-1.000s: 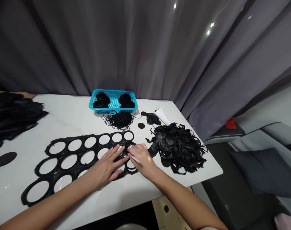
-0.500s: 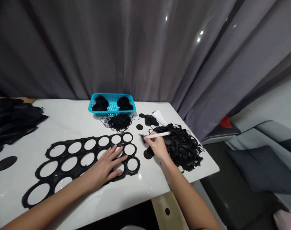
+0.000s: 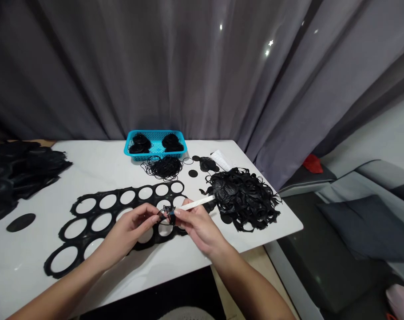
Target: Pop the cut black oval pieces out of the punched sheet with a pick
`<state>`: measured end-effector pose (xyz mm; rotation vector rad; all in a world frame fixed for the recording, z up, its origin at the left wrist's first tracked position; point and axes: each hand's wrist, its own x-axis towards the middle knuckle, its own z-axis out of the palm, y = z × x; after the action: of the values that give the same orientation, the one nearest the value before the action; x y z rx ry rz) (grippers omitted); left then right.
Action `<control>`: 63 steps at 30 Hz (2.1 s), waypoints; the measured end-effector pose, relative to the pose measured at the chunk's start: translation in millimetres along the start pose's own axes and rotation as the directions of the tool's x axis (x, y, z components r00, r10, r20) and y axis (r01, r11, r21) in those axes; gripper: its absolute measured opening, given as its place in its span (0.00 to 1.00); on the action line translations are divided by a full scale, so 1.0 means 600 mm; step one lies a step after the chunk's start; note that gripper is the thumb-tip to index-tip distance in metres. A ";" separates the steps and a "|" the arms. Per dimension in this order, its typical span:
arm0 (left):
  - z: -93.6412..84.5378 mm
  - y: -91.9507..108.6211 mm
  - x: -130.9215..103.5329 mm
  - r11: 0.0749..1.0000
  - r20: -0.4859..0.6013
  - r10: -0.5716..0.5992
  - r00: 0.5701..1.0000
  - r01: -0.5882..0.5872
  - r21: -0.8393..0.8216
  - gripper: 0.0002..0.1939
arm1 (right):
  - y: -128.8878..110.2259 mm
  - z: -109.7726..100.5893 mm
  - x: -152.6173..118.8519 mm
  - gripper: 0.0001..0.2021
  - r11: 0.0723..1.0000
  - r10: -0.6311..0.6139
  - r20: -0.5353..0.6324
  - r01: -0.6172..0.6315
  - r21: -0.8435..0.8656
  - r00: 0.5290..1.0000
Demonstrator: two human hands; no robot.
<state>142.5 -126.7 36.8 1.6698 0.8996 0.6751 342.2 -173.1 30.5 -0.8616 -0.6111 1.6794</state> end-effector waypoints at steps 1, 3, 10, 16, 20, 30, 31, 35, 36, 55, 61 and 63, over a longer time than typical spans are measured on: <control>-0.001 -0.004 -0.001 1.000 0.012 -0.008 1.000 0.008 -0.023 0.13 | 0.000 0.004 -0.003 0.18 1.000 -0.001 0.002 0.001 -0.008 1.000; -0.004 -0.010 -0.002 0.998 0.028 -0.021 0.999 0.022 -0.054 0.13 | 0.001 0.012 -0.006 0.18 0.999 -0.014 0.000 0.014 -0.031 1.000; -0.001 0.001 -0.018 0.968 -0.249 0.162 0.955 -0.105 0.226 0.08 | 0.006 0.027 -0.012 0.17 0.963 -0.182 -0.032 0.172 -0.209 0.983; 0.012 0.000 -0.028 0.999 -0.090 -0.033 0.995 0.035 0.019 0.15 | 0.024 0.025 -0.026 0.15 0.904 -0.240 -0.023 0.215 -0.369 0.970; 0.025 -0.026 -0.028 0.980 -0.026 -0.156 0.987 0.152 -0.128 0.18 | 0.049 0.010 -0.032 0.17 0.917 -0.180 -0.049 0.150 -0.369 0.982; 0.046 -0.041 -0.017 0.855 0.130 -0.310 0.942 0.336 -0.395 0.15 | 0.081 -0.020 -0.035 0.18 0.966 -0.093 -0.122 0.059 -0.253 0.988; 0.047 -0.039 -0.015 0.848 0.129 -0.315 0.940 0.340 -0.406 0.15 | 0.081 -0.021 -0.034 0.18 0.971 -0.083 -0.125 0.052 -0.233 0.989; 0.050 -0.037 -0.003 0.797 0.111 -0.358 0.927 0.365 -0.481 0.14 | 0.081 -0.027 -0.028 0.14 0.979 -0.088 -0.161 0.056 -0.196 0.983; 0.051 -0.037 0.000 0.778 0.106 -0.374 0.921 0.374 -0.505 0.14 | 0.082 -0.028 -0.026 0.13 0.978 -0.095 -0.176 0.059 -0.198 0.980; 0.052 -0.023 0.018 0.641 0.195 -0.423 0.885 0.444 -0.626 0.15 | 0.072 -0.041 -0.015 0.14 0.985 -0.113 -0.237 0.078 -0.153 0.965; 0.029 -0.018 0.016 0.702 0.083 -0.430 0.899 0.391 -0.595 0.16 | 0.059 -0.034 -0.013 0.16 0.994 -0.100 -0.232 0.087 -0.069 0.968; 0.004 -0.020 0.026 0.755 -0.056 -0.424 0.904 0.318 -0.573 0.16 | 0.052 -0.036 -0.015 0.17 0.996 -0.088 -0.219 0.084 -0.029 0.972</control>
<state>150.4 -113.5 24.5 0.8798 1.0138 0.7305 342.1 -190.8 -4.4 -1.0055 -0.5056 1.4777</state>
